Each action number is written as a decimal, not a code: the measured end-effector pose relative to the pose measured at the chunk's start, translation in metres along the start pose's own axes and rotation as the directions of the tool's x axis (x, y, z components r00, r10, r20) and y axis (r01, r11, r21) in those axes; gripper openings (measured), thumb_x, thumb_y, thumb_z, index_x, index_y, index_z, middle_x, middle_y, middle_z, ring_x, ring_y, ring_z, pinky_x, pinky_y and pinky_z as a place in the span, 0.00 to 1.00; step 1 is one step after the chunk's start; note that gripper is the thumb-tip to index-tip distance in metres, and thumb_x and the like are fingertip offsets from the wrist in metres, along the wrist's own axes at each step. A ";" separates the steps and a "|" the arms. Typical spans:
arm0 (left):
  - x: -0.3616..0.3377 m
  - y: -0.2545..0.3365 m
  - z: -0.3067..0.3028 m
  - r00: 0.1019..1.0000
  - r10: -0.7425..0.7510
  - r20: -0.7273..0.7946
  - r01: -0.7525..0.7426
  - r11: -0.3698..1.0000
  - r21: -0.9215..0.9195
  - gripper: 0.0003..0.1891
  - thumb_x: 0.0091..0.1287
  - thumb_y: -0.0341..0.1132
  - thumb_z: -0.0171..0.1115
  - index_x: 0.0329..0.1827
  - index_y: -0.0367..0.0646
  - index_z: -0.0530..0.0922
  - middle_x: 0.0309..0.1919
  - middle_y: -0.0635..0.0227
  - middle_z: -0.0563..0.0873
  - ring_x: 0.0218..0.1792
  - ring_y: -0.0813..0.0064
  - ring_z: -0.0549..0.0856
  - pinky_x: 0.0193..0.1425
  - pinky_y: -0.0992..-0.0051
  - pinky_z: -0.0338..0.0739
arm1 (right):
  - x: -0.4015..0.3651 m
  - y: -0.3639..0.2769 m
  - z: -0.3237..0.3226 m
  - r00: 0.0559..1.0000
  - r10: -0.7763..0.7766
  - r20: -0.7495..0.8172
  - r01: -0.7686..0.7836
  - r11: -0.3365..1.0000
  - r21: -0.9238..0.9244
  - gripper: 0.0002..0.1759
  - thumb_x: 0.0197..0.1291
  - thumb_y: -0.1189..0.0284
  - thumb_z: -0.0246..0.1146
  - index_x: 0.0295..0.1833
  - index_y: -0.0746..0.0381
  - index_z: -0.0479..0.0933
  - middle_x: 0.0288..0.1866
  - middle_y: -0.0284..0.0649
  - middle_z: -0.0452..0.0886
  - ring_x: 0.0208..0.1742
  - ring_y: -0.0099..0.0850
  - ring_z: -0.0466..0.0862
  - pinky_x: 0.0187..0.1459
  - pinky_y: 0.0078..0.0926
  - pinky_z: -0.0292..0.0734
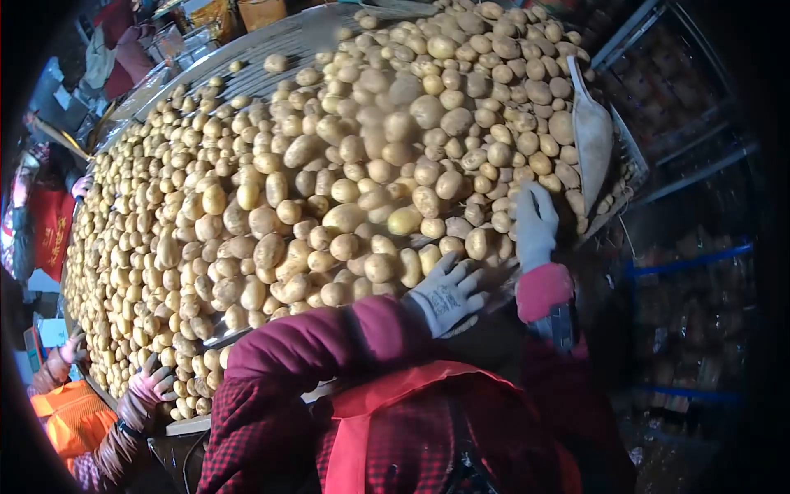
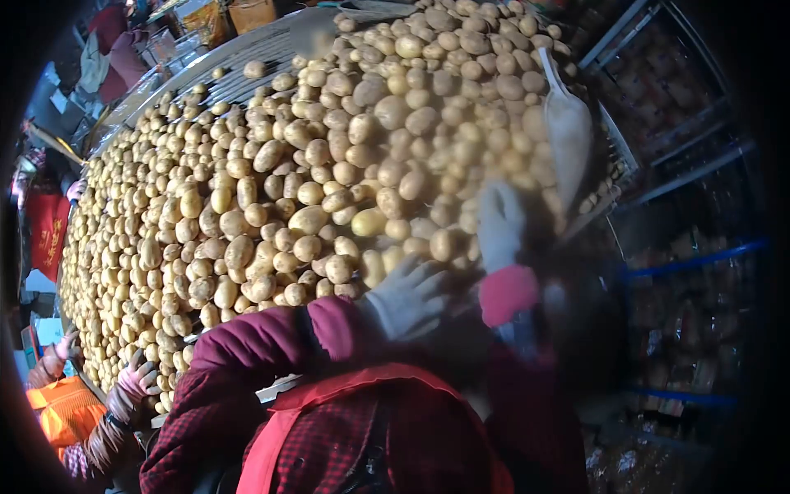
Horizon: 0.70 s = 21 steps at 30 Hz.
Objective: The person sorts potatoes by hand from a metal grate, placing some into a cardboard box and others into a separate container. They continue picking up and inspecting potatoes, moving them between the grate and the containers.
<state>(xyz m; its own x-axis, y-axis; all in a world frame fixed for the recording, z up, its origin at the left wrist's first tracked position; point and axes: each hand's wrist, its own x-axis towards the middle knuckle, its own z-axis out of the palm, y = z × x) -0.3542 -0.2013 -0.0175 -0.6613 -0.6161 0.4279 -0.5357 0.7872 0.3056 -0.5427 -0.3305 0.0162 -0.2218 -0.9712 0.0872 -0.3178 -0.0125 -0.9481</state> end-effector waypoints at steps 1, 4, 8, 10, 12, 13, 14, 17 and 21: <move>0.002 -0.007 0.012 1.000 -0.029 -0.010 0.028 0.996 -0.090 0.22 0.71 0.55 0.55 0.58 0.53 0.81 0.59 0.58 0.79 0.59 0.54 0.77 0.79 0.40 0.55 | 0.012 0.043 -0.021 0.973 -0.229 -0.010 0.220 0.945 -0.243 0.17 0.74 0.69 0.64 0.63 0.63 0.82 0.51 0.35 0.86 0.45 0.22 0.80 0.46 0.22 0.78; 0.016 -0.020 0.018 1.000 -0.022 0.017 0.022 1.000 -0.011 0.23 0.69 0.60 0.53 0.47 0.52 0.83 0.51 0.63 0.83 0.52 0.59 0.80 0.77 0.34 0.53 | 0.006 0.048 -0.026 0.989 -0.146 -0.008 0.140 0.960 -0.242 0.16 0.73 0.70 0.64 0.61 0.65 0.82 0.52 0.35 0.86 0.48 0.23 0.80 0.51 0.24 0.79; 0.013 -0.041 0.021 0.999 -0.041 0.016 0.040 0.997 0.064 0.08 0.70 0.44 0.57 0.43 0.56 0.83 0.46 0.73 0.82 0.54 0.66 0.80 0.78 0.26 0.50 | 0.016 -0.007 0.034 0.986 -0.138 0.094 0.167 0.823 -0.543 0.19 0.71 0.65 0.63 0.61 0.63 0.82 0.53 0.45 0.89 0.52 0.35 0.85 0.57 0.33 0.80; 0.008 -0.049 0.019 0.996 -0.085 0.016 0.084 0.994 0.064 0.09 0.70 0.45 0.57 0.45 0.57 0.83 0.47 0.75 0.82 0.56 0.67 0.80 0.77 0.27 0.50 | 0.025 -0.003 0.056 0.985 -0.090 0.148 0.157 0.822 -0.548 0.19 0.71 0.64 0.62 0.61 0.62 0.83 0.52 0.48 0.89 0.52 0.38 0.87 0.56 0.35 0.80; 0.004 -0.059 0.005 0.990 -0.134 0.040 0.132 0.990 0.055 0.21 0.64 0.55 0.63 0.56 0.57 0.82 0.52 0.74 0.82 0.61 0.65 0.77 0.73 0.31 0.56 | 0.028 -0.001 0.079 0.980 -0.067 0.187 0.134 0.919 -0.371 0.19 0.70 0.65 0.63 0.61 0.62 0.83 0.52 0.47 0.89 0.51 0.36 0.87 0.55 0.34 0.81; 0.004 -0.066 0.002 0.984 -0.148 0.100 0.136 0.984 0.113 0.20 0.63 0.53 0.63 0.55 0.57 0.82 0.51 0.74 0.82 0.61 0.65 0.77 0.73 0.31 0.56 | 0.023 -0.016 0.090 0.987 0.003 0.158 0.044 0.955 -0.294 0.17 0.71 0.68 0.63 0.60 0.63 0.83 0.50 0.42 0.89 0.49 0.30 0.85 0.54 0.30 0.80; 0.005 -0.074 0.000 0.973 -0.158 0.166 0.130 0.977 0.166 0.20 0.63 0.51 0.63 0.55 0.57 0.83 0.49 0.75 0.83 0.61 0.66 0.78 0.72 0.31 0.56 | 0.021 -0.021 0.097 0.983 0.024 0.180 0.024 0.965 -0.260 0.16 0.71 0.69 0.63 0.59 0.64 0.84 0.49 0.39 0.88 0.48 0.28 0.83 0.52 0.28 0.80; -0.002 -0.093 -0.008 0.975 -0.129 0.182 0.096 0.979 0.178 0.10 0.68 0.43 0.57 0.48 0.62 0.84 0.44 0.81 0.84 0.57 0.73 0.79 0.73 0.27 0.54 | 0.030 -0.023 0.102 0.964 0.115 0.242 -0.064 0.976 -0.208 0.13 0.72 0.73 0.62 0.57 0.64 0.85 0.45 0.29 0.83 0.44 0.20 0.77 0.46 0.21 0.76; -0.012 -0.107 -0.030 0.981 -0.179 0.078 0.154 0.954 0.258 0.07 0.68 0.45 0.59 0.40 0.67 0.85 0.39 0.86 0.83 0.56 0.71 0.78 0.75 0.25 0.50 | 0.042 0.011 0.122 0.980 -0.034 0.196 0.032 0.999 0.015 0.12 0.71 0.72 0.65 0.56 0.62 0.84 0.46 0.29 0.82 0.45 0.20 0.77 0.47 0.20 0.75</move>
<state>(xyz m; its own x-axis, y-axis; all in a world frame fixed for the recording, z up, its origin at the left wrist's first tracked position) -0.2728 -0.2771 -0.0302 -0.5936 -0.7475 0.2982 -0.7480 0.6491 0.1381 -0.4431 -0.4006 -0.0278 -0.0262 -0.9980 0.0580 -0.3107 -0.0470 -0.9494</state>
